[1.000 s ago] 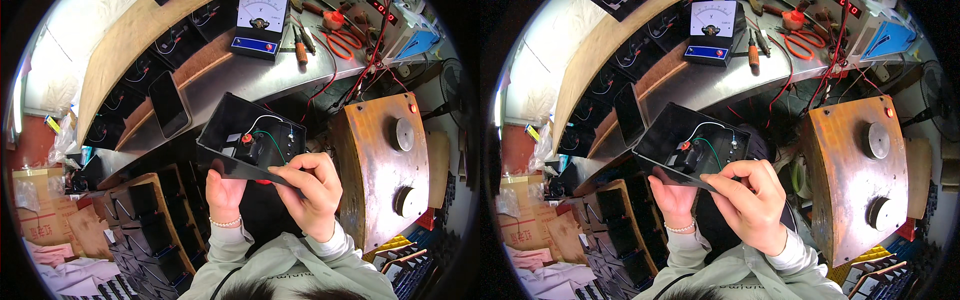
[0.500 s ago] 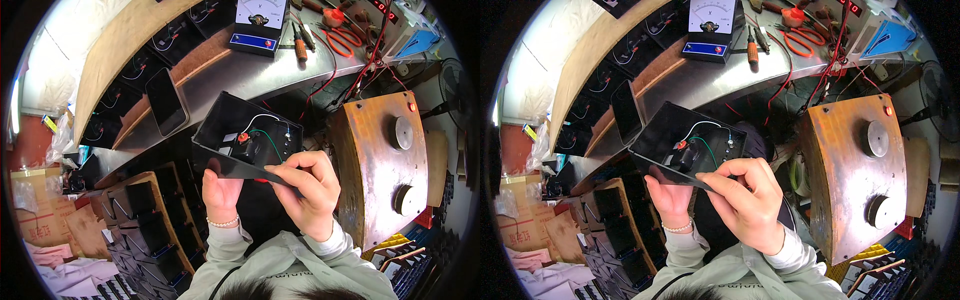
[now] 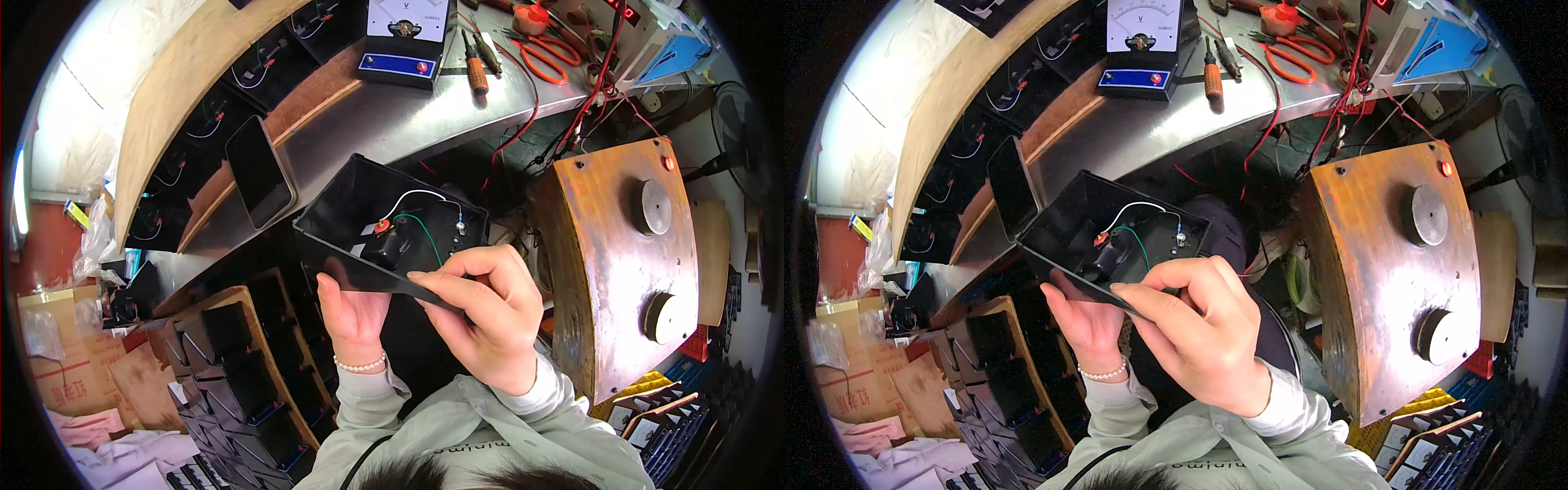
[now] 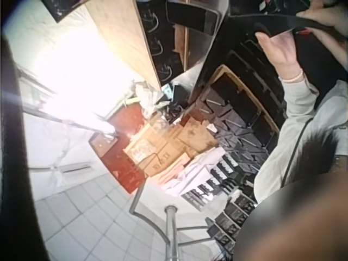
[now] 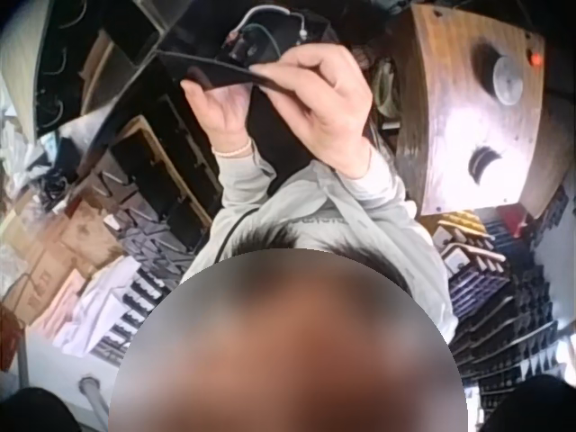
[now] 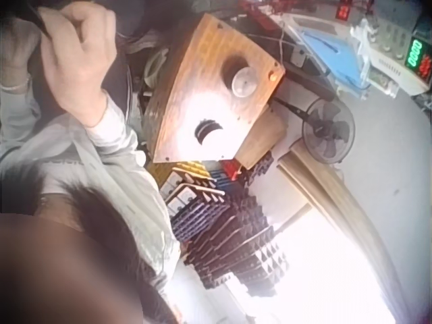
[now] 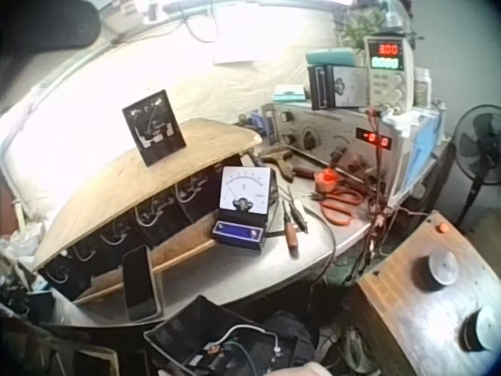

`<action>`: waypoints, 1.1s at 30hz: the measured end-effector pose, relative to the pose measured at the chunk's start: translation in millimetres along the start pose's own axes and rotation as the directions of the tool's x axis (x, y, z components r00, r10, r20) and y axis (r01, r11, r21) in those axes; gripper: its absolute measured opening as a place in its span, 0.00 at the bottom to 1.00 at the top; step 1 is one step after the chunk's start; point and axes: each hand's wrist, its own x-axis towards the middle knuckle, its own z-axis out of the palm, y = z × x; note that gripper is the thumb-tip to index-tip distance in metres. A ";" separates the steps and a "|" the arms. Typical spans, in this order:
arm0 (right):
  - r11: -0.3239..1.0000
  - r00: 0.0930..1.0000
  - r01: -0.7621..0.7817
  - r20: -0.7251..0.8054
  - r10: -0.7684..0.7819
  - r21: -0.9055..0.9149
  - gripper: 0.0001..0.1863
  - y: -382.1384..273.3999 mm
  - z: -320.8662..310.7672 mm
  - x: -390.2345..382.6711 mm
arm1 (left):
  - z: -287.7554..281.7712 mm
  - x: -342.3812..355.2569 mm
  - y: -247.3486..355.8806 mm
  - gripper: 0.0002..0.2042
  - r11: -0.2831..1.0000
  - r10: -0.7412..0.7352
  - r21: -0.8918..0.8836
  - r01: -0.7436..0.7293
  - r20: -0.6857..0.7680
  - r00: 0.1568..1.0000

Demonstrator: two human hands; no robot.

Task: Testing and inspecting analog voltmeters at a workshop bench using test leads and a screwdriver.

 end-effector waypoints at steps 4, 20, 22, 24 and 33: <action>1.000 1.000 0.021 -0.004 -0.021 0.009 0.22 0.2 0.0 2.0 | -10.6 0.5 -3.4 0.32 0.997 0.008 -0.073 -0.004 0.053 0.999; 0.995 0.999 -0.029 -0.028 0.026 -0.100 0.10 56.5 -7.7 64.5 | -16.9 -7.6 15.3 0.26 0.971 0.124 -0.191 -0.146 -0.122 0.985; 0.964 0.995 0.099 0.011 -0.099 -0.246 0.10 77.0 2.3 92.2 | -17.9 -12.0 16.8 0.24 0.969 0.135 -0.200 -0.144 -0.059 0.989; 0.936 0.986 0.168 0.028 -0.167 -0.310 0.10 105.9 15.5 117.2 | -14.9 -11.9 17.1 0.23 0.971 0.141 -0.183 -0.156 -0.094 0.986; 0.623 0.918 0.372 0.374 -0.136 -0.688 0.17 133.1 8.4 146.0 | -27.5 -24.2 17.5 0.30 0.949 0.237 -0.225 -0.222 0.044 0.970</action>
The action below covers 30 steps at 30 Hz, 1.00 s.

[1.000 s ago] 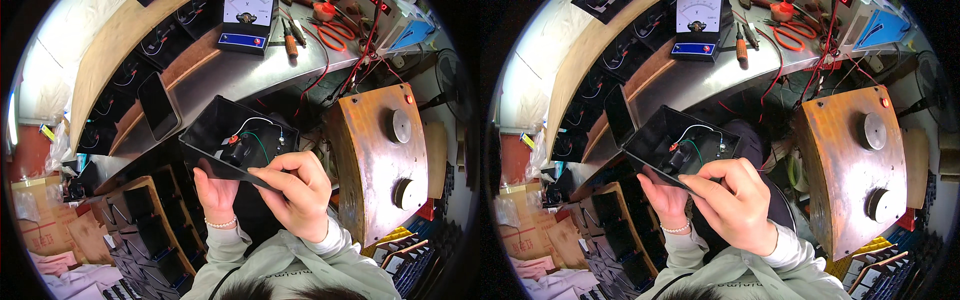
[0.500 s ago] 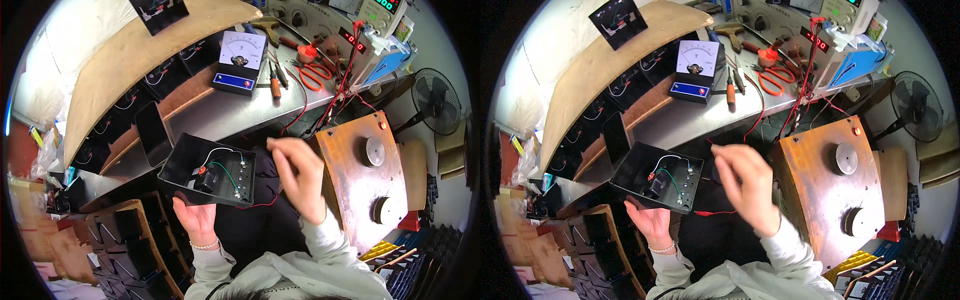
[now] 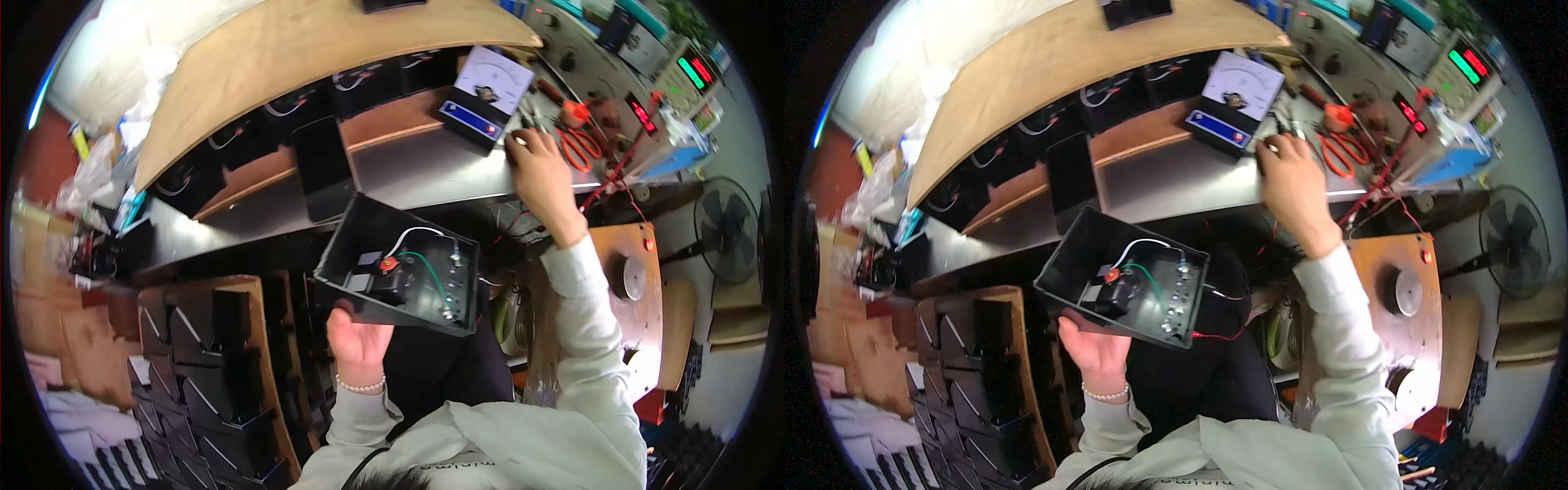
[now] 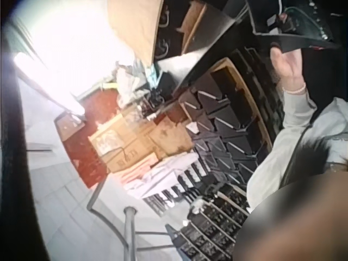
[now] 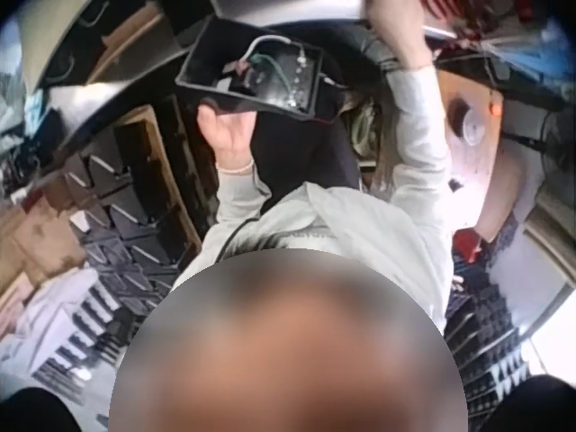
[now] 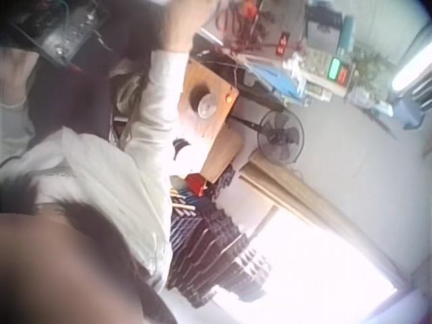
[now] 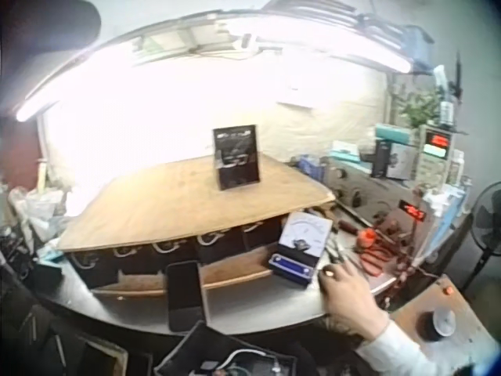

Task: Testing and inspecting analog voltmeters at a workshop bench using test leads and a screwdriver.

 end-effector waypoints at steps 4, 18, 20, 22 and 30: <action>0.977 0.978 0.211 -0.011 -0.211 0.039 0.23 4.8 -18.4 -21.6 | -9.4 -1.3 -2.9 0.29 0.999 -0.016 -0.043 0.015 -0.015 1.000; 0.449 0.823 -0.120 -0.164 0.544 0.886 0.10 -121.0 -115.7 -110.4 | 2.6 -4.4 -18.0 0.26 0.993 -0.119 -0.013 0.119 -0.089 0.989; 0.574 0.896 -0.088 -0.186 0.402 0.814 0.10 -136.2 -123.3 -113.8 | 10.3 -2.9 -18.3 0.26 0.993 -0.080 0.086 0.087 -0.084 0.993; 0.393 0.836 -0.080 -0.153 0.527 0.916 0.09 -147.9 -118.3 -113.8 | 14.3 -1.5 -19.9 0.25 0.991 -0.095 0.082 0.102 -0.083 0.992; 0.175 0.670 -0.269 0.054 0.740 0.947 0.17 -108.2 -133.8 -114.9 | 23.6 -3.4 -20.2 0.16 0.987 -0.158 -0.060 0.150 -0.152 0.976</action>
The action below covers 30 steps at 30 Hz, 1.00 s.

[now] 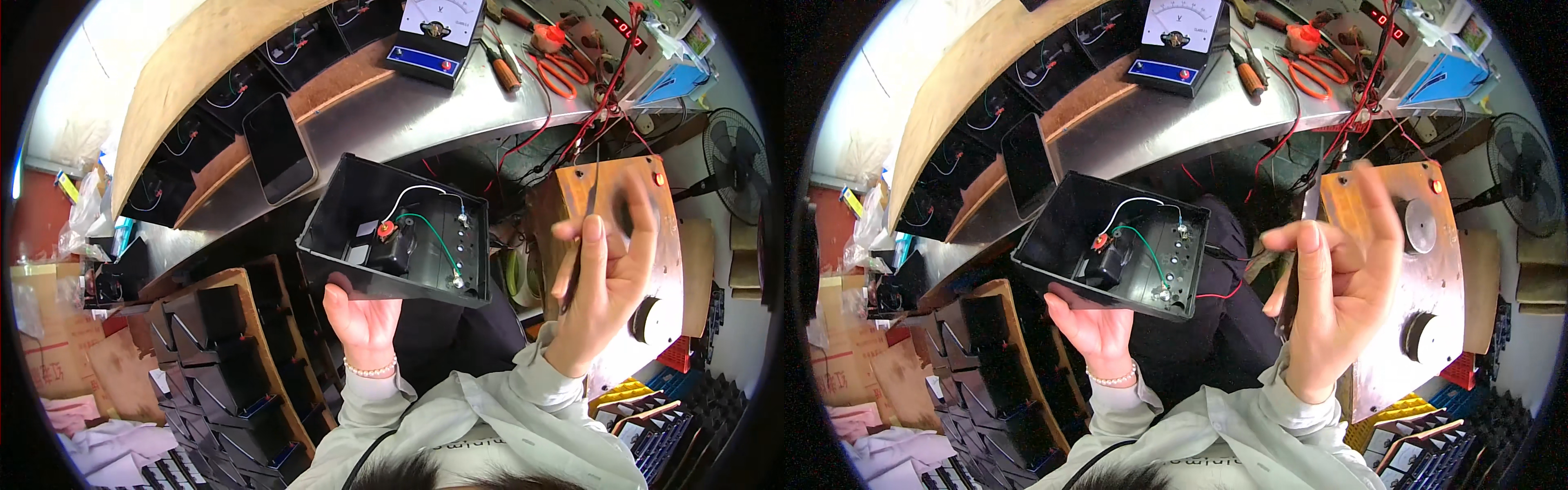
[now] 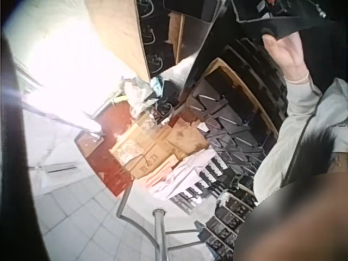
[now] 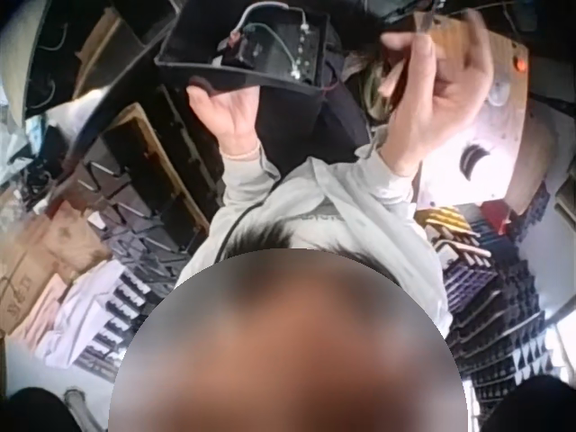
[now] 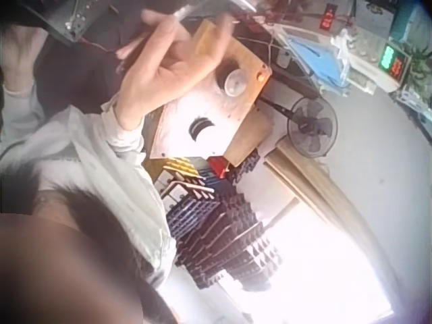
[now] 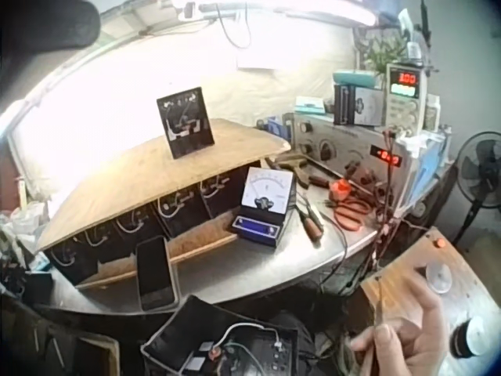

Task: Testing and inspecting analog voltmeters at a workshop bench using test leads and a screwdriver.

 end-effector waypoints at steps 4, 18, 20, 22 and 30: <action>0.990 0.995 -0.071 -0.066 0.079 0.123 0.18 10.3 2.5 -6.2 | -3.8 -1.4 -1.7 0.19 0.998 0.004 -0.055 -0.001 0.052 0.999; 0.974 0.960 0.228 0.169 -0.221 -0.018 0.15 -0.8 12.0 -37.1 | -6.1 -6.3 -4.7 0.20 0.983 -0.011 0.181 -0.021 0.171 0.985; 0.975 0.961 0.219 0.180 -0.208 -0.041 0.20 -0.7 14.7 -33.5 | -8.3 -7.9 -4.5 0.21 0.979 -0.004 0.202 -0.034 0.186 0.982; 0.848 0.844 0.508 0.287 -0.453 -0.155 0.18 0.8 17.4 -22.9 | -10.2 -10.2 -3.9 0.22 0.974 0.002 0.221 -0.048 0.200 0.980; 0.777 0.871 0.487 0.290 -0.397 -0.398 0.18 0.3 25.6 -26.8 | 5.6 -15.6 -4.9 0.13 0.985 0.072 0.161 -0.070 -0.005 0.997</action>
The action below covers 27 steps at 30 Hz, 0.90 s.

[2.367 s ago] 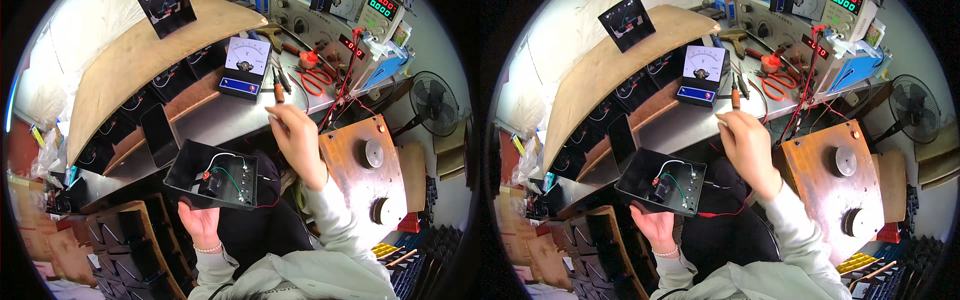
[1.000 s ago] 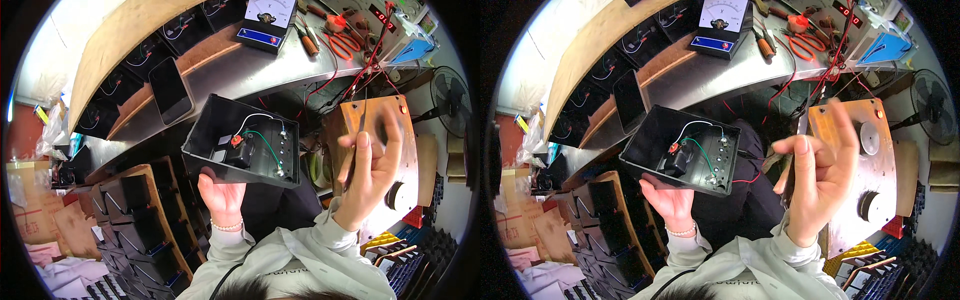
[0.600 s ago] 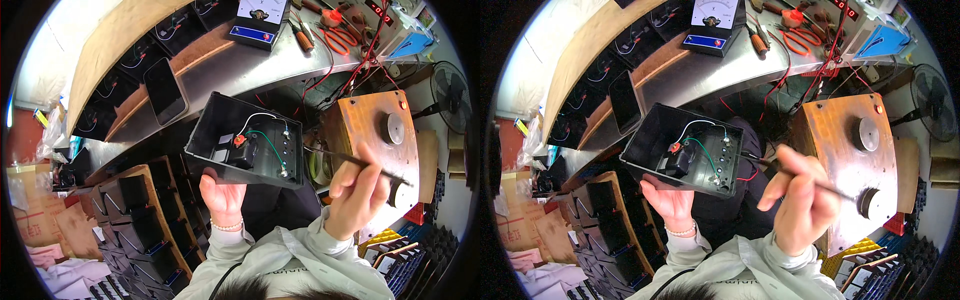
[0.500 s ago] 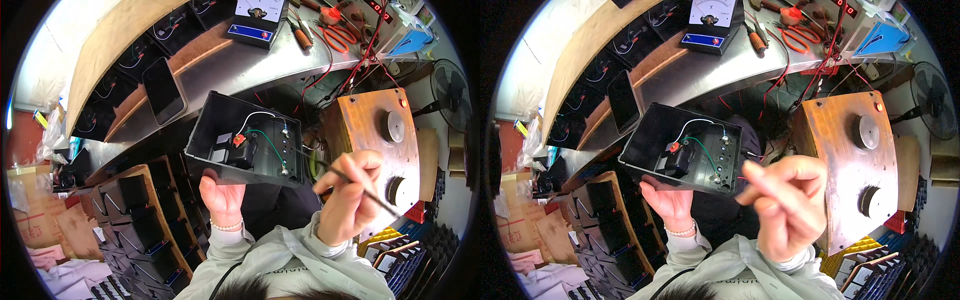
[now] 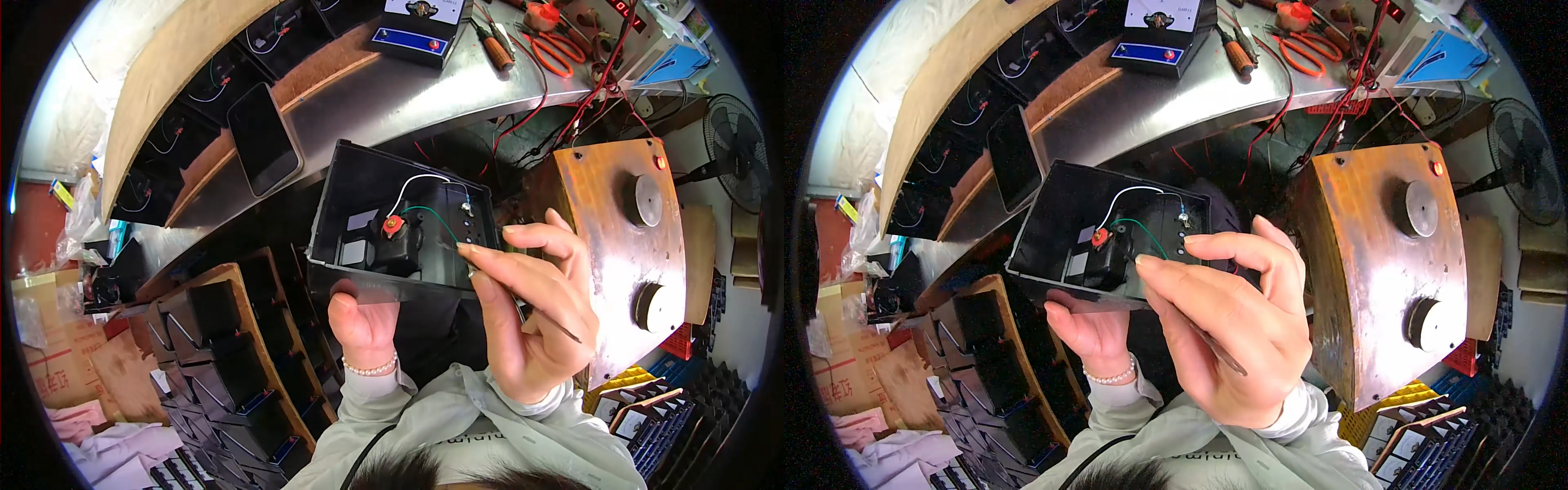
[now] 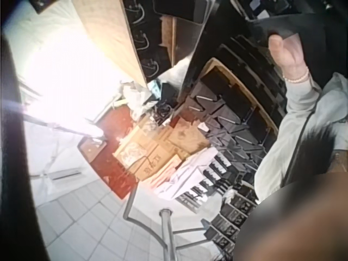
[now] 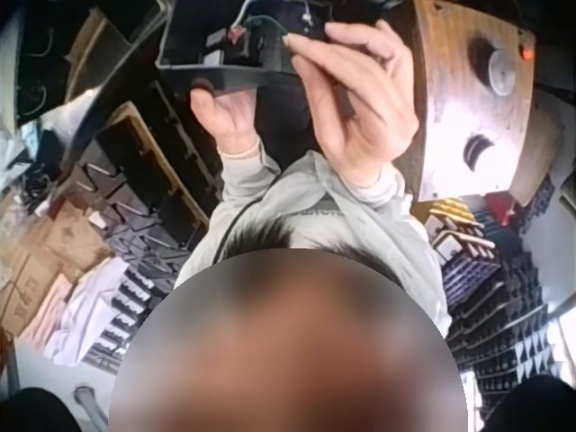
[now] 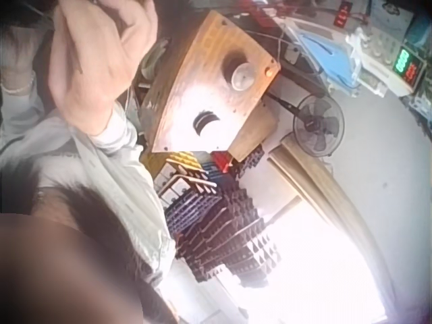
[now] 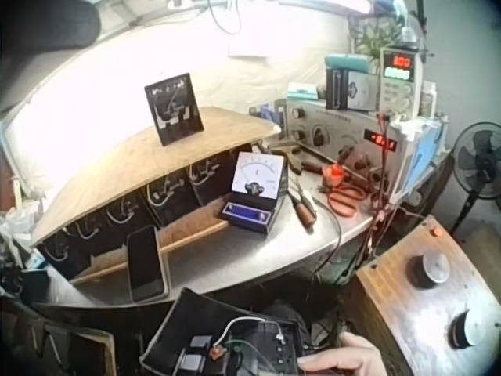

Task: Testing and inspecting analog voltmeters at a workshop bench using test leads and a screwdriver.

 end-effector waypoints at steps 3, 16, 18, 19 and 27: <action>1.000 1.000 -0.006 0.000 0.006 -0.004 0.18 2.1 2.4 -0.3 | -1.1 0.7 -2.7 0.14 1.000 -0.020 0.014 0.020 -0.004 1.000; 0.999 0.993 -0.033 0.110 0.033 -0.003 0.15 -2.6 4.3 3.5 | 4.5 1.4 -3.6 0.14 0.996 0.003 0.085 -0.001 -0.022 1.000; 0.999 0.994 -0.035 0.107 0.034 0.002 0.15 -3.0 4.6 4.0 | 5.9 0.8 -2.7 0.13 0.994 -0.002 0.107 0.003 -0.017 1.000; 0.999 0.994 -0.035 0.103 0.034 0.005 0.15 -2.4 4.4 4.1 | 4.8 0.7 -3.4 0.13 0.994 -0.006 0.106 0.008 -0.018 1.000; 0.999 0.996 -0.025 0.087 0.027 -0.021 0.14 -1.8 0.4 3.3 | -18.9 2.6 -6.5 0.30 0.999 0.016 0.035 -0.024 0.232 0.973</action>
